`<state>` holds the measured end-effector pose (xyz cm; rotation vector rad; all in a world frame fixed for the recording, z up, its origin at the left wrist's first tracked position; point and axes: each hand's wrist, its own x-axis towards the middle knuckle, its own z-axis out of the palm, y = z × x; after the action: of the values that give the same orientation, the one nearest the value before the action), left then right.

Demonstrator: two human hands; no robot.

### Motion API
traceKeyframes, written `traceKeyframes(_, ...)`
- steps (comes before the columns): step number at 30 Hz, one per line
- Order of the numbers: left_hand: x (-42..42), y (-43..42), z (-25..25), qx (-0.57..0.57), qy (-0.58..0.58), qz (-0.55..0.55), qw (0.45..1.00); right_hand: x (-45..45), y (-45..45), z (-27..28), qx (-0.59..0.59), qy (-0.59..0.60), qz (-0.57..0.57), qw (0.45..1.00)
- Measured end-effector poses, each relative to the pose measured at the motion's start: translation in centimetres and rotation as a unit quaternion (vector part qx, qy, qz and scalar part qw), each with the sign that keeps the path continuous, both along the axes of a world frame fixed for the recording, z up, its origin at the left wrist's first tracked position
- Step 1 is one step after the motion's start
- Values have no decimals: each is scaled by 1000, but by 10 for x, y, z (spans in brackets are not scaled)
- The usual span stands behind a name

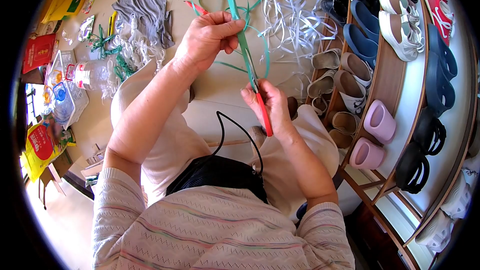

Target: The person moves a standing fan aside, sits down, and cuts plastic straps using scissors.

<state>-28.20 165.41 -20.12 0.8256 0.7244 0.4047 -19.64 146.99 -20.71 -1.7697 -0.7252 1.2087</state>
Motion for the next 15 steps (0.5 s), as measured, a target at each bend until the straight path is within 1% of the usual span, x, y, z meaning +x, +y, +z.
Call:
traceKeyframes(2,0,-3,-3,9,-11,3,1000,3,0,1,-3,18,8,1000)
traceKeyframes(5,1,-10,-1,31,12,-12,999,5,2,4,5,24,10,1000)
traceKeyframes(15,2,-14,1,13,7,4,1000,5,5,7,13,36,7,999)
